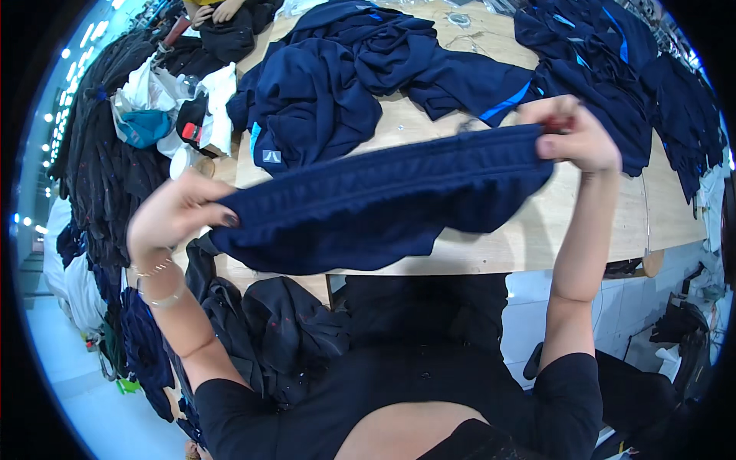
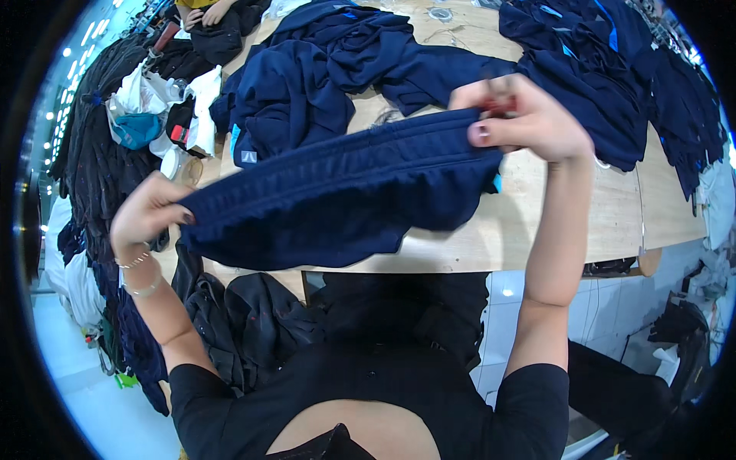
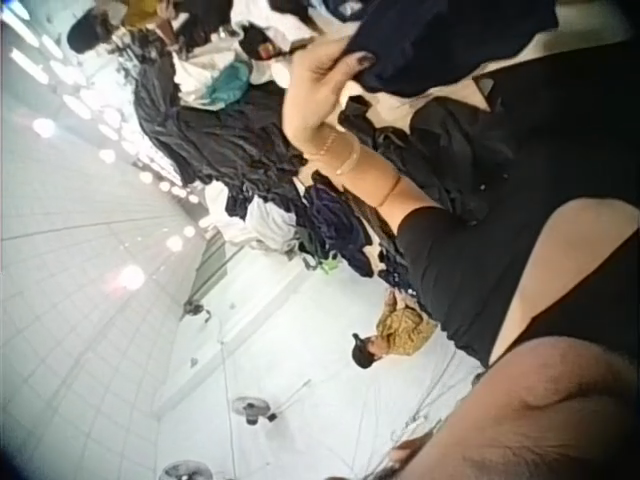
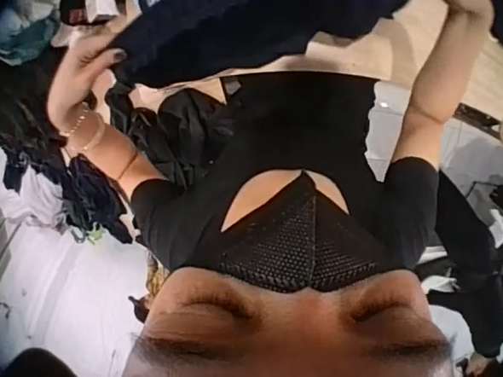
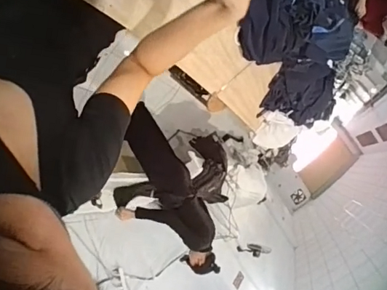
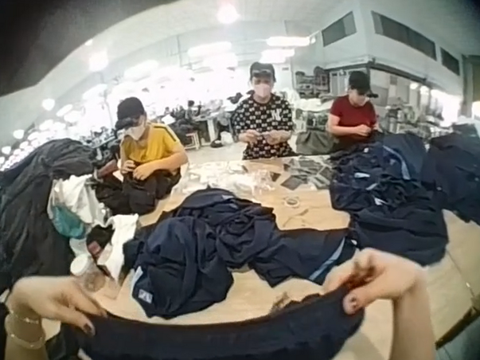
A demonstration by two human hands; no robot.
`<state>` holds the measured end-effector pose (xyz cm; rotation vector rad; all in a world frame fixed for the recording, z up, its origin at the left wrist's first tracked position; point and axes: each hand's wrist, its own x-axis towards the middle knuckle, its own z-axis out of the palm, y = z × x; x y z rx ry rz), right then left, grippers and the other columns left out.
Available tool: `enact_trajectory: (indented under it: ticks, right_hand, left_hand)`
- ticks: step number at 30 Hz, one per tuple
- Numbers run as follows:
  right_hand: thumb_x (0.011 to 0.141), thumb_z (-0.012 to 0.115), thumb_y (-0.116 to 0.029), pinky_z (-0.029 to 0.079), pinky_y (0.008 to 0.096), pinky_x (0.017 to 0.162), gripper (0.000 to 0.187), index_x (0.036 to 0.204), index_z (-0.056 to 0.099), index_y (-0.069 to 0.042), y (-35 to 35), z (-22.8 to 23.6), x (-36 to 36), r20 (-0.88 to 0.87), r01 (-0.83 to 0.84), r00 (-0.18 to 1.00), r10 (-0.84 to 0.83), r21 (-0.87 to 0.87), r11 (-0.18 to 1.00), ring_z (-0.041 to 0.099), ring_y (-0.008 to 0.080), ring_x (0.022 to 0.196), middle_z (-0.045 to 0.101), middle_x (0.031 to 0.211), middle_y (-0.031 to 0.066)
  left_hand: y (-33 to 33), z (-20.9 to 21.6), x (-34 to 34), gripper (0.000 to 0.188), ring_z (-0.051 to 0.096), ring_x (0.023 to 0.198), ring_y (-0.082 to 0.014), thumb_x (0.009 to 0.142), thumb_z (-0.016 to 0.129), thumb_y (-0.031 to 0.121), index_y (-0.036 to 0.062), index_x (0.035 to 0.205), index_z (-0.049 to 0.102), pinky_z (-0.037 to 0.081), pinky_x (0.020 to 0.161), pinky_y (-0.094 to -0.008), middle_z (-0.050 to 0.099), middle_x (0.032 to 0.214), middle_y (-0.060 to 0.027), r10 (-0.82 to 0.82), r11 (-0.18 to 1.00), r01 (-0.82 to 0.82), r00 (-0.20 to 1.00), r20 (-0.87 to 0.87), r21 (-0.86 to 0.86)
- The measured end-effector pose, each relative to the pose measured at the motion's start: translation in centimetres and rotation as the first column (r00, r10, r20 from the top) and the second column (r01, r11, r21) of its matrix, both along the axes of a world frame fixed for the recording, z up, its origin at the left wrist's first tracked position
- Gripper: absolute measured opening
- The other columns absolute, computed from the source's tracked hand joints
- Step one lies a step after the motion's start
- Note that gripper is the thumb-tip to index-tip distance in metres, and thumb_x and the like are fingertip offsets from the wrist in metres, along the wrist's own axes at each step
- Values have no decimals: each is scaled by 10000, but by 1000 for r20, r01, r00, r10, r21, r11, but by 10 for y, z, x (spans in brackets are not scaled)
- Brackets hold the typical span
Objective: Trimming loose threads from dark blue athletic garments using small scissors.
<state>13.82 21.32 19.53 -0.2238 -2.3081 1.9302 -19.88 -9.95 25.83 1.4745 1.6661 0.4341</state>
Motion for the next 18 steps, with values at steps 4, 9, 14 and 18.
enact_trajectory:
  ticks: [4, 9, 14, 18]
  right_hand:
    - [795, 725, -164, 440, 208, 694, 205, 870, 637, 5, -2, 0, -7, -46, 54, 998, -46, 174, 983, 565, 85, 772, 614, 822, 26]
    - [863, 691, -196, 446, 208, 804, 169, 878, 659, -32, -11, -30, -35, 60, -113, 992, 111, 40, 993, 560, 59, 768, 613, 794, -23]
    - [838, 712, -253, 386, 206, 694, 218, 776, 619, -66, -7, -33, -37, -7, -58, 998, 59, 96, 994, 483, 52, 696, 532, 702, -37]
    - [832, 698, -248, 368, 199, 689, 237, 741, 572, -69, 1, -45, -41, 32, 33, 999, -39, 179, 983, 455, 51, 699, 492, 699, -44]
  left_hand:
    - [25, -97, 27, 203, 574, 612, -155, 826, 688, 130, -66, 852, 641, 467, 631, -290, 643, 683, -139, -106, 992, 113, 988, 112, -57]
    - [78, -150, 87, 641, 554, 1027, -228, 712, 788, 229, 34, 1270, 541, 441, 891, -314, 581, 1182, -103, -115, 953, 60, 979, 170, 297]
    - [121, -150, 129, 607, 586, 975, -142, 689, 828, 197, -25, 1189, 565, 465, 860, -277, 640, 1068, -82, -87, 935, -70, 904, 418, 347]
    - [122, -137, 142, 300, 609, 777, -74, 759, 789, 119, -49, 974, 666, 496, 725, -220, 689, 873, -43, 4, 995, -69, 737, 676, 69]
